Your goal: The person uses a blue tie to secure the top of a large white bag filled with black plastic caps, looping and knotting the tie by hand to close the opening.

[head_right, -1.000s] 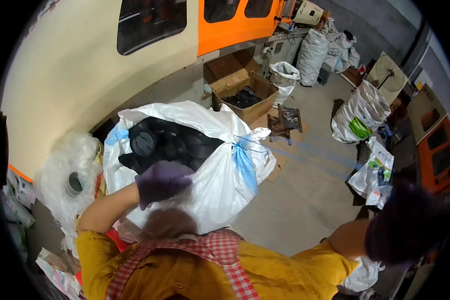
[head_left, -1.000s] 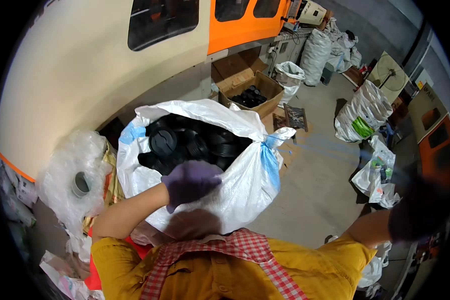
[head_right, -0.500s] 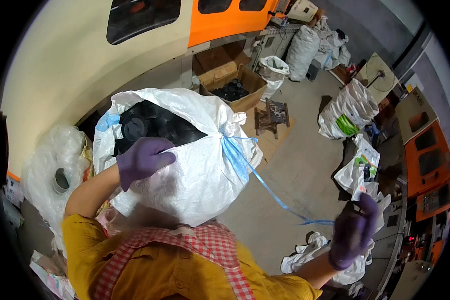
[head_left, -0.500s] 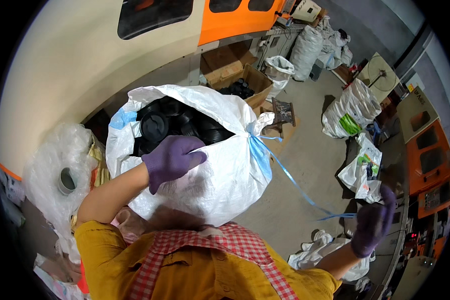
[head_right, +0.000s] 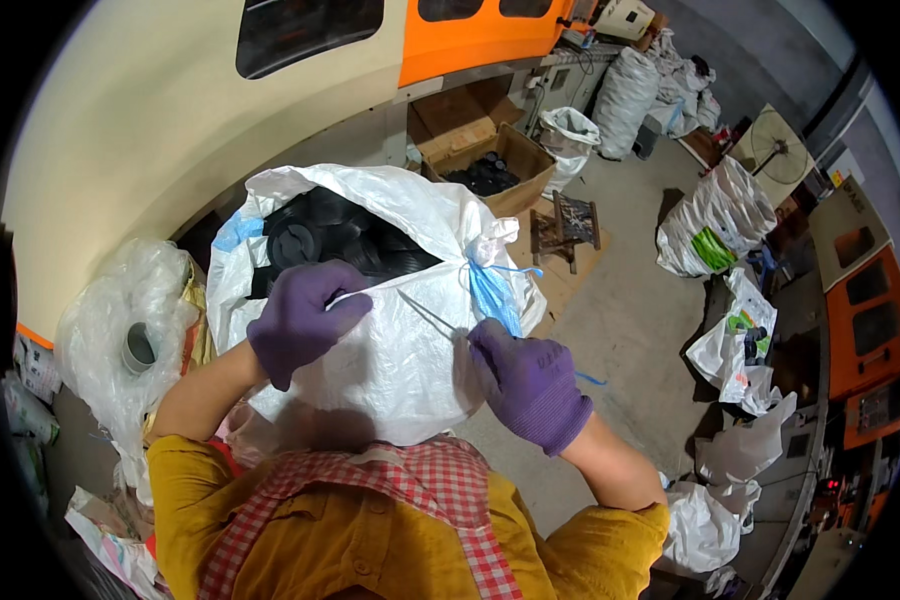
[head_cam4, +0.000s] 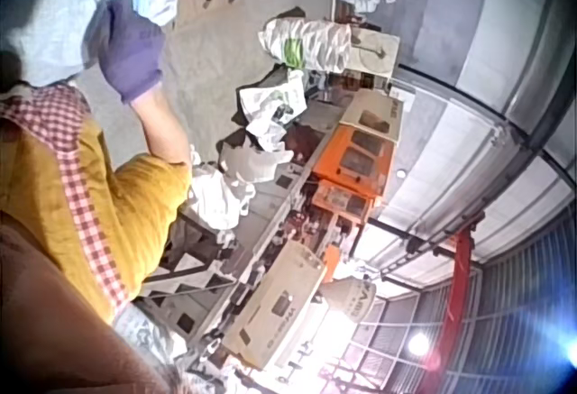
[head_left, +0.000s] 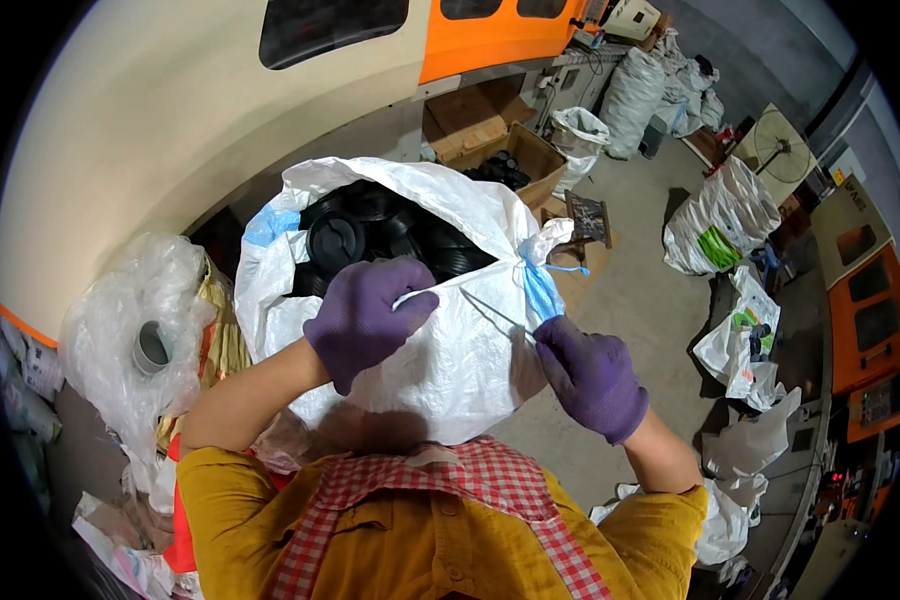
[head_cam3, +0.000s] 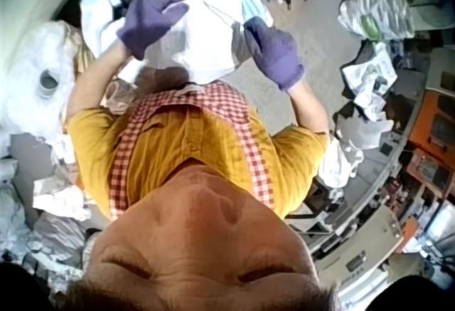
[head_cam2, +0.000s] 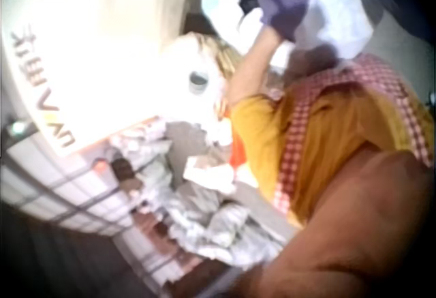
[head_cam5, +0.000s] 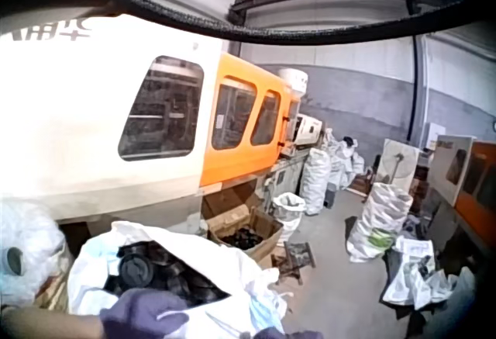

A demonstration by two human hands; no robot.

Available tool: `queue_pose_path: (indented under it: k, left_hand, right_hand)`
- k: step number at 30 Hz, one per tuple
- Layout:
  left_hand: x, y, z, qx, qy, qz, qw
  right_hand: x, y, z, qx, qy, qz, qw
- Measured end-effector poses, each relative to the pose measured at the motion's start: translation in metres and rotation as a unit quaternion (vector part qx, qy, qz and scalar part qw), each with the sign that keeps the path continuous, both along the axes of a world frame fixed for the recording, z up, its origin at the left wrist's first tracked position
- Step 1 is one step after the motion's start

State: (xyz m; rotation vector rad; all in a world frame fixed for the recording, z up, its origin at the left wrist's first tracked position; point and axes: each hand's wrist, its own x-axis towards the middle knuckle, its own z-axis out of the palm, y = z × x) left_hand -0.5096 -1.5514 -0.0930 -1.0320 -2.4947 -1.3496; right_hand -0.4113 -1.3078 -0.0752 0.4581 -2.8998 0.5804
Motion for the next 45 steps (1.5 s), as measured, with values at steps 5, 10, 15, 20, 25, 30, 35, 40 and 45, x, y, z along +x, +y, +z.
queue_pose_path:
  k: [5, 10, 15, 20, 25, 30, 35, 40, 45]
  left_hand:
    - [0.020, 0.017, -0.006, -0.146, 0.247, 0.025, 0.958]
    - [0.028, 0.041, -0.016, -0.191, 0.191, -0.130, 0.954]
    - [-0.052, 0.025, 0.019, -0.170, 0.381, 0.096, 0.904]
    - [-0.099, 0.021, -0.014, -0.313, 0.336, 0.109, 0.881]
    - [-0.092, 0.020, -0.009, -0.215, 0.258, 0.103, 0.936]
    - [-0.097, 0.019, -0.007, -0.263, 0.300, 0.104, 0.911]
    - [-0.155, 0.028, -0.024, -0.308, 0.490, 0.205, 0.790]
    - [-0.183, 0.027, -0.013, -0.239, 0.317, 0.265, 0.879]
    - [-0.186, 0.020, -0.056, -0.196, 0.060, 0.161, 0.965]
  right_hand:
    - [-0.004, -0.012, -0.001, -0.003, 0.018, -0.003, 1.000]
    - [-0.025, -0.032, -0.044, -0.129, 0.046, -0.018, 0.990]
    - [-0.046, -0.030, -0.048, -0.133, 0.020, -0.047, 0.990]
    - [-0.056, -0.049, -0.056, -0.186, 0.111, -0.092, 0.972]
    - [-0.058, -0.052, -0.069, -0.249, 0.119, -0.127, 0.953]
    - [-0.063, -0.055, -0.072, -0.262, 0.138, -0.142, 0.944]
    - [-0.069, -0.055, -0.076, -0.244, 0.136, -0.151, 0.948]
    - [-0.071, -0.045, -0.090, -0.228, 0.205, -0.178, 0.935]
    - [-0.079, -0.021, -0.105, -0.194, 0.232, -0.185, 0.935]
